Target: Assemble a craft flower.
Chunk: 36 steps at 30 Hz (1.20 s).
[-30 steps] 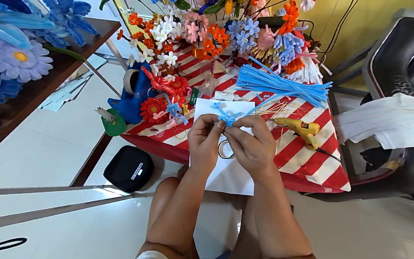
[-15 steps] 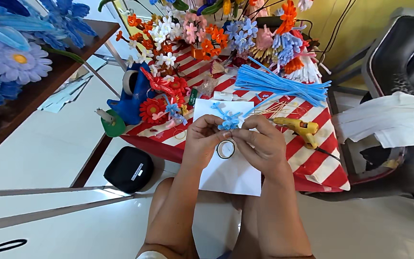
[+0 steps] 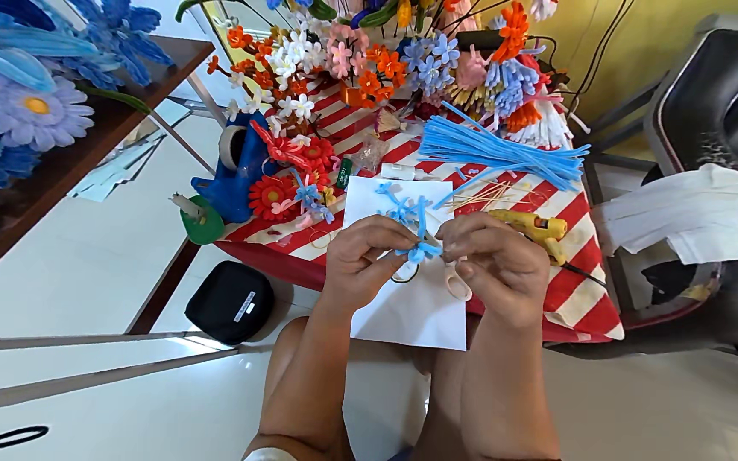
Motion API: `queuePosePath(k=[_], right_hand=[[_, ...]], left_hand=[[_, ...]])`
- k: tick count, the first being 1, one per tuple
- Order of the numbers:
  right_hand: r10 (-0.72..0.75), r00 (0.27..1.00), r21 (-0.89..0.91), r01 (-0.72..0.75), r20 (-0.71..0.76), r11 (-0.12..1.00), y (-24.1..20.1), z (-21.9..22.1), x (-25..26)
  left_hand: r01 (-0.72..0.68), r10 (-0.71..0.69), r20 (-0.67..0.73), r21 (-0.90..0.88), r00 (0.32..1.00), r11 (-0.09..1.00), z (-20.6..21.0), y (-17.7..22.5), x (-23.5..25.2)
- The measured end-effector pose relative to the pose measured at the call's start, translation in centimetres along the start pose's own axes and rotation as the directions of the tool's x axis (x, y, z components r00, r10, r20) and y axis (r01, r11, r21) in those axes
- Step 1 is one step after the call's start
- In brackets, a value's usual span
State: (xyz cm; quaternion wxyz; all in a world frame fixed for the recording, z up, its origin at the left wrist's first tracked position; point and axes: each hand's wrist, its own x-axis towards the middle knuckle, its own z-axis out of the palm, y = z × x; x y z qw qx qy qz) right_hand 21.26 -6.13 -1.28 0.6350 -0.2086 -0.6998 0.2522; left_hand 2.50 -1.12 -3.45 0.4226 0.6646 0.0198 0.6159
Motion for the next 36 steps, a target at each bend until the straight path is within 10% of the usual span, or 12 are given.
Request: queuePosePath(k=[6,14,36], right_hand=[[0.045,0.999,-0.028,-0.045,0.02,0.999,-0.5,0.3,0.2],[-0.03,0.997,-0.263,0.011,-0.068,0.965,-0.6,2.0,0.3],[-0.196,0.98,-0.586,0.167,0.014,0.793,0.5,2.4,0.4]], left_hand=[[-0.247,0.24,0.066,0.363,0.968,0.898,0.4,0.6,0.0],[0.104,-0.122,-0.218,-0.091,0.968,0.99,1.5,0.5,0.1],[0.362,-0.498,-0.166,-0.501,0.851,0.786,1.6,1.0,0.3]])
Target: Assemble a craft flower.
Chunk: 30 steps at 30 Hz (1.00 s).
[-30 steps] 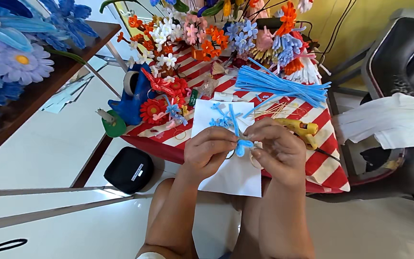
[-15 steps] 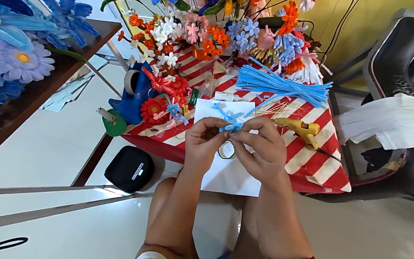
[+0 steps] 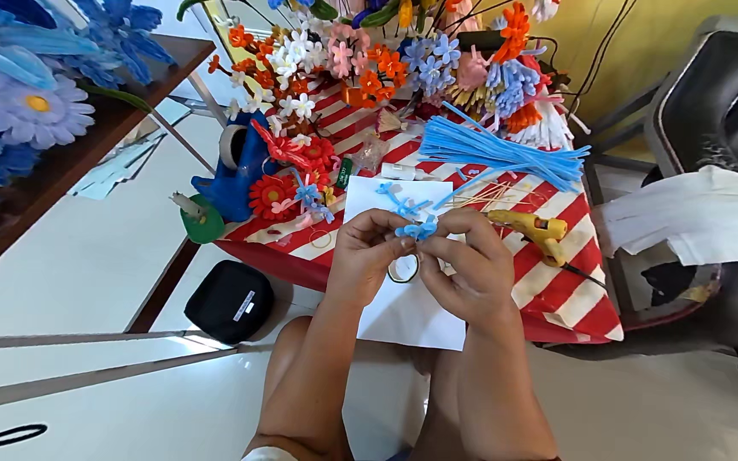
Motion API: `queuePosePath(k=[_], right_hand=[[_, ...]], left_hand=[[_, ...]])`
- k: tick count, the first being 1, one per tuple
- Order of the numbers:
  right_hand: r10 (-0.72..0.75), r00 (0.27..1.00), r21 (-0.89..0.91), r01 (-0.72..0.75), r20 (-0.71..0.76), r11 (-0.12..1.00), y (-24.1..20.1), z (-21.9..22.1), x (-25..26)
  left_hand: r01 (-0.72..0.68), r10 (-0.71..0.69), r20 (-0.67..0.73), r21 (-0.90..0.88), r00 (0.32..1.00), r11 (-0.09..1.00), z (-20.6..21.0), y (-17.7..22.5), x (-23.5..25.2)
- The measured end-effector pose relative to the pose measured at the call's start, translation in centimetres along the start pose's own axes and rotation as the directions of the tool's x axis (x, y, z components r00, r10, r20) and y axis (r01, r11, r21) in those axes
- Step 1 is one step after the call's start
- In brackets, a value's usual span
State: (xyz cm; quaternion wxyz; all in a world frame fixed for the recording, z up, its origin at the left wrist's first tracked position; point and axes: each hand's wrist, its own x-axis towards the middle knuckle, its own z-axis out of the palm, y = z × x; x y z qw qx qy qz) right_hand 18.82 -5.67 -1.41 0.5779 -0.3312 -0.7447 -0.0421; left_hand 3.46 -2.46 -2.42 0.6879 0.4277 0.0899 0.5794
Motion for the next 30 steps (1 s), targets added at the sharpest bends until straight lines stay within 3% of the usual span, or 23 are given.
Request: queuePosePath(k=[12,16,23,30], right_hand=[[-0.036,0.999,-0.021,0.036,0.01,0.999,0.11,-0.15,-0.11],[-0.027,0.999,0.047,0.025,0.022,0.999,0.03,-0.37,-0.01],[0.129,0.991,0.289,-0.136,0.043,0.948,-0.07,-0.3,-0.07],[0.259,0.966,0.37,-0.243,0.006,0.897,-0.21,-0.24,0.17]], left_hand=[[-0.069,0.065,0.103,0.031,0.993,0.997,-0.45,-0.01,0.09],[-0.091,0.084,0.125,0.048,0.989,0.995,-0.56,-0.09,0.02],[-0.089,0.083,0.081,0.078,0.993,0.993,-0.43,0.1,-0.06],[-0.103,0.092,0.078,0.15,0.993,0.983,-0.42,0.1,-0.04]])
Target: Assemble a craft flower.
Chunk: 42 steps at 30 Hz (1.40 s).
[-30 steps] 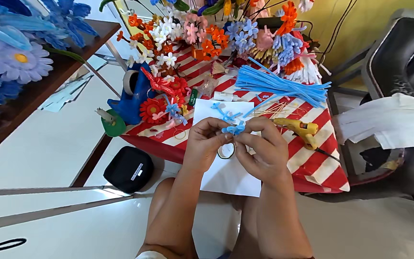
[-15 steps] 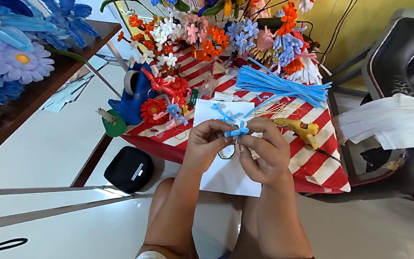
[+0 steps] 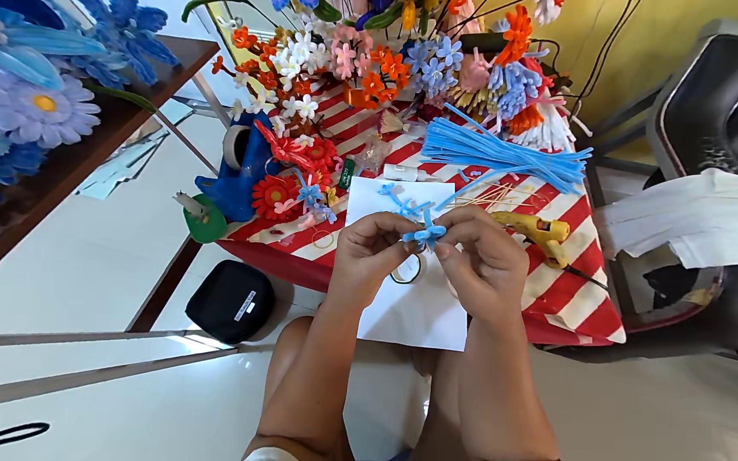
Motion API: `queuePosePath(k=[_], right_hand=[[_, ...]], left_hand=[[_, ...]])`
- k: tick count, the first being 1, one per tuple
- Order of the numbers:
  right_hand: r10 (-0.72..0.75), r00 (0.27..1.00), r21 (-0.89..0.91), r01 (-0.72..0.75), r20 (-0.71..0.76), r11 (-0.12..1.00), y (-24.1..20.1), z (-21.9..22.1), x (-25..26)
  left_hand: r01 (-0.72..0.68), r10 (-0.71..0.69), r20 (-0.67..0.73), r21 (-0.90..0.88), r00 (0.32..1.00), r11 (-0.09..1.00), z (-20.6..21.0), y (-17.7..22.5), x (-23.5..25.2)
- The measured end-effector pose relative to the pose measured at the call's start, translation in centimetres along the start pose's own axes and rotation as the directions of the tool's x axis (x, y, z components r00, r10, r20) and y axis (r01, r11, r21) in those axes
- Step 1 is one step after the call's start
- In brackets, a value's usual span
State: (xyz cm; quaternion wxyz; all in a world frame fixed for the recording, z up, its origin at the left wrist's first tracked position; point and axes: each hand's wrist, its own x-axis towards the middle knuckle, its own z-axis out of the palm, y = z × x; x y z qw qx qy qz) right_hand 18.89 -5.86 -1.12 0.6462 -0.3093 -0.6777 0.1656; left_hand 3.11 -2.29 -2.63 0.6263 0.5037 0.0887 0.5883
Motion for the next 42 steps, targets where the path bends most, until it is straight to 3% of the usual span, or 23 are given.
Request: queuePosePath(k=[10,17,24,28,32,42], right_hand=[[0.08,0.997,0.018,-0.08,-0.008,0.997,0.0,-0.1,-0.1],[0.116,0.993,0.095,-0.114,-0.019,0.989,-0.2,-0.2,0.0],[0.159,0.987,0.168,-0.157,0.0,0.973,-0.4,-0.4,0.0],[0.101,0.994,0.192,-0.109,0.05,0.975,-0.6,-0.8,-0.1],[-0.01,0.995,0.207,-0.01,0.096,0.978,-0.6,-1.1,-0.2],[-0.085,0.987,0.165,0.062,0.136,0.984,-0.7,-1.4,-0.2]], left_hand=[[-0.022,0.021,0.015,0.029,1.0,0.999,0.2,-0.2,0.0],[-0.101,0.094,0.158,0.041,0.983,0.994,0.0,-0.1,0.1],[-0.207,0.174,0.148,0.255,0.974,0.944,0.1,-0.1,0.0],[-0.421,0.342,0.255,0.409,0.905,0.809,-0.3,-0.1,0.0],[-0.559,0.449,0.337,0.422,0.828,0.714,-0.4,-0.2,0.0],[-0.583,0.467,0.351,0.43,0.812,0.69,-0.5,-0.3,0.0]])
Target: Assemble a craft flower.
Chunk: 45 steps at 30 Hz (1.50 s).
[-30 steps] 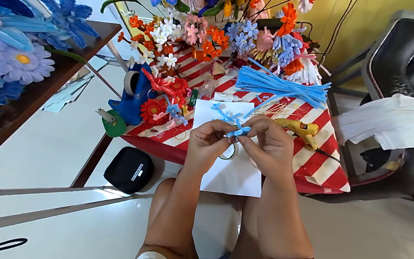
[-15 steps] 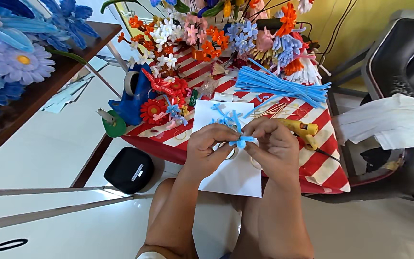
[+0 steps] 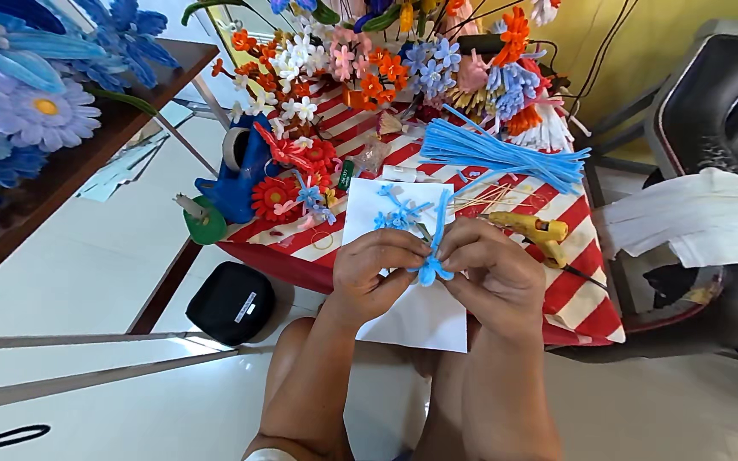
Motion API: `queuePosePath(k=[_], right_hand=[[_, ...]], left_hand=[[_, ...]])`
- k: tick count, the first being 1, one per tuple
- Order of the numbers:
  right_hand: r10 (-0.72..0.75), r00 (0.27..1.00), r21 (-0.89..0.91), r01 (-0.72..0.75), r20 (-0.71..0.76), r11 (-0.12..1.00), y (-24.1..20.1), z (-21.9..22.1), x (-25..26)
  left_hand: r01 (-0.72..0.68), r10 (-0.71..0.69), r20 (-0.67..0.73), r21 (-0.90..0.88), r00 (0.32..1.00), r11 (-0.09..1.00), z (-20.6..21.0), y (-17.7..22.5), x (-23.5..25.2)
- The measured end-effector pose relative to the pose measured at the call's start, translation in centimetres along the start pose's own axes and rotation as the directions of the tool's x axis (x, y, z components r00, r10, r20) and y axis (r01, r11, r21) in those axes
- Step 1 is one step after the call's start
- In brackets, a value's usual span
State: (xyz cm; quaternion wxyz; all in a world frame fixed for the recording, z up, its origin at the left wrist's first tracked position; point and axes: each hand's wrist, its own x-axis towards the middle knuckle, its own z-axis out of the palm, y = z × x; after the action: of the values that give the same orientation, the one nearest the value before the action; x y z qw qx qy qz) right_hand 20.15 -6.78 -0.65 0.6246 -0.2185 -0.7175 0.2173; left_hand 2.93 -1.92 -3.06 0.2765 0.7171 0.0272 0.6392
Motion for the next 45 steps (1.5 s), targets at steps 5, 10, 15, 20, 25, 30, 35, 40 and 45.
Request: queuePosePath(k=[5,10,15,20,25,30,35,40,45], right_hand=[[0.022,1.0,-0.069,-0.023,-0.009,0.997,-0.1,0.0,-0.1],[0.142,0.987,-0.117,-0.15,-0.072,0.982,-0.2,0.2,0.2],[0.203,0.972,-0.098,-0.215,-0.12,0.972,-0.1,0.3,0.3],[0.223,0.968,-0.112,-0.236,-0.119,0.965,-0.2,0.3,0.2],[0.252,0.96,-0.088,-0.263,-0.118,0.961,-0.4,0.2,0.2],[0.25,0.962,-0.07,-0.258,-0.11,0.964,-0.5,0.2,0.1],[0.227,0.969,-0.067,-0.234,-0.099,0.97,-0.6,0.1,0.1],[0.223,0.971,-0.123,-0.232,-0.081,0.965,-0.5,-0.3,0.1],[0.278,0.923,-0.406,-0.369,-0.266,0.836,-1.7,-3.9,-0.5]], left_hand=[[0.167,-0.17,-0.006,-0.156,0.985,0.974,0.3,0.0,-0.2],[0.402,-0.444,0.004,-0.433,0.896,0.807,0.7,-0.2,0.0],[0.463,-0.542,0.02,-0.546,0.84,0.698,0.9,-0.6,-0.2],[0.421,-0.43,0.079,-0.419,0.899,0.805,0.7,-0.6,-0.1],[0.389,-0.377,0.107,-0.366,0.92,0.845,0.7,-0.5,-0.2],[0.373,-0.354,0.12,-0.354,0.927,0.857,0.6,-0.7,-0.4],[0.336,-0.322,0.097,-0.317,0.942,0.887,0.7,-0.8,-0.5],[0.343,-0.34,0.061,-0.286,0.938,0.895,0.8,-0.8,-0.4],[0.397,-0.418,-0.001,-0.315,0.908,0.862,0.8,-0.8,-0.5]])
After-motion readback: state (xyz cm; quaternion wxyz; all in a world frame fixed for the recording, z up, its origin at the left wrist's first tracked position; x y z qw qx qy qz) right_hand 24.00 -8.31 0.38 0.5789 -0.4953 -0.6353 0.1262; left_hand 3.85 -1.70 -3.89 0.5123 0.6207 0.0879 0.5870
